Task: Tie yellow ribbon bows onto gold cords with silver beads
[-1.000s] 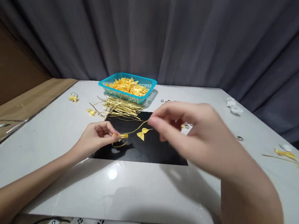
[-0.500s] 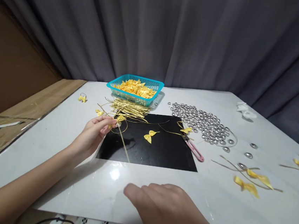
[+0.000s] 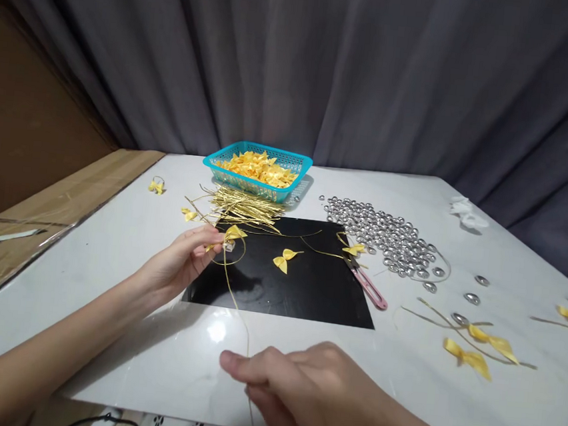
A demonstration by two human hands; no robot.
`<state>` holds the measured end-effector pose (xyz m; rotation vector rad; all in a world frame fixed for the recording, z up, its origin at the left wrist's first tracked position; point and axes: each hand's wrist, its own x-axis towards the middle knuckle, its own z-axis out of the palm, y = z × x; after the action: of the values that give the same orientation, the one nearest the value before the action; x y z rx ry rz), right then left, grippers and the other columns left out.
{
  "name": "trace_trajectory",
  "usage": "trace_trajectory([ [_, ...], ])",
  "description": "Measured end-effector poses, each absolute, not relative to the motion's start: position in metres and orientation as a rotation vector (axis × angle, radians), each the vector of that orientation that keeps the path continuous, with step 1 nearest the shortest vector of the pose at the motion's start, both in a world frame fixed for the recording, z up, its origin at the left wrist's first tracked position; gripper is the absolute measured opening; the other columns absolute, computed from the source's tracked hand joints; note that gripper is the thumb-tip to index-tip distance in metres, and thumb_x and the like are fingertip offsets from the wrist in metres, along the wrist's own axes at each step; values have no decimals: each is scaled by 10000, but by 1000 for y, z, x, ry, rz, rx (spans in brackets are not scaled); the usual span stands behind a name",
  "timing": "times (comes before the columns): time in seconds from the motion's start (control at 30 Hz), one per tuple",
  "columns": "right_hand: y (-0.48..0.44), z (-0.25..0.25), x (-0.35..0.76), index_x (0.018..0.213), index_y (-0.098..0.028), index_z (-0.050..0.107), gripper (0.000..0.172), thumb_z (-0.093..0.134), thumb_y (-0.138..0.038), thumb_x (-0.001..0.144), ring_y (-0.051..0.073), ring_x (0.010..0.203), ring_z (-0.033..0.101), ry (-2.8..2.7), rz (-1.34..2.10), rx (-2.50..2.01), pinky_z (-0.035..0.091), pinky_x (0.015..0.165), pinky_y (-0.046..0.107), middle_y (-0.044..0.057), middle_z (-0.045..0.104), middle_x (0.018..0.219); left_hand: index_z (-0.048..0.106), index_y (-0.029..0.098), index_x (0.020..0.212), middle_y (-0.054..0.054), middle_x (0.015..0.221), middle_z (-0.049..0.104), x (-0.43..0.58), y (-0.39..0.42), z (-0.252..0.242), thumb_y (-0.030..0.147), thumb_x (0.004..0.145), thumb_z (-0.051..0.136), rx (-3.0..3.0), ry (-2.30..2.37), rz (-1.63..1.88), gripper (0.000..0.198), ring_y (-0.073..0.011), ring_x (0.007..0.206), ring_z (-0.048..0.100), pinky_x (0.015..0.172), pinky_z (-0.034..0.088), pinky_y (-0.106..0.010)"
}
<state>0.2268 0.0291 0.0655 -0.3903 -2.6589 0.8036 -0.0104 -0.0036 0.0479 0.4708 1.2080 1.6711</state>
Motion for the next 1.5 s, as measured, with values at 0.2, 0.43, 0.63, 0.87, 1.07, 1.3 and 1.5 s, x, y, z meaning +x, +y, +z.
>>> trace_trajectory([
  [0.2,43,58,201,996,-197,661,214,509,-126,865,98,519,630,-2587,814,-172,456,491,206,-9,717,715,630,151,593,40,587,609,-11,-4,49,97,605,749,486,1186,1684,131,-39,577,573,588,467,-103],
  [0.43,57,64,179,913,-224,730,187,584,-133,839,101,682,611,-2253,1003,-254,473,555,219,40,661,843,615,162,604,67,545,608,-6,-8,53,104,619,742,548,1138,1626,141,-25,542,571,564,450,-95],
  [0.63,52,61,162,1013,-227,693,218,530,-185,875,85,557,573,-2077,1241,-404,466,499,225,14,677,753,614,159,593,72,529,605,-4,-8,55,101,600,750,525,1102,1603,148,-24,528,567,546,442,-95],
  [0.87,46,55,157,913,-183,601,107,605,-232,819,40,392,460,-1879,1415,-514,343,348,166,5,677,692,613,138,612,52,573,634,-2,-11,58,86,588,755,452,1072,1595,153,-24,523,563,543,454,-100],
  [1.07,48,51,158,775,-140,628,124,523,-151,841,57,430,449,-1984,1062,-490,372,399,184,-4,578,579,602,128,590,44,552,631,1,-10,61,55,588,730,395,1032,1577,147,-21,494,566,516,465,-79],
  [1.3,47,44,158,776,-119,621,128,505,-98,826,74,474,466,-2066,837,-460,353,398,188,21,584,617,610,122,572,37,563,640,1,-13,58,34,610,715,359,992,1534,142,-24,510,595,519,492,-60],
  [1.5,46,46,157,776,-116,610,136,490,-89,835,65,447,434,-2060,798,-442,327,382,187,15,566,595,613,117,568,43,551,606,2,-14,57,12,595,715,334,979,1533,149,-27,505,591,507,499,-63],
])
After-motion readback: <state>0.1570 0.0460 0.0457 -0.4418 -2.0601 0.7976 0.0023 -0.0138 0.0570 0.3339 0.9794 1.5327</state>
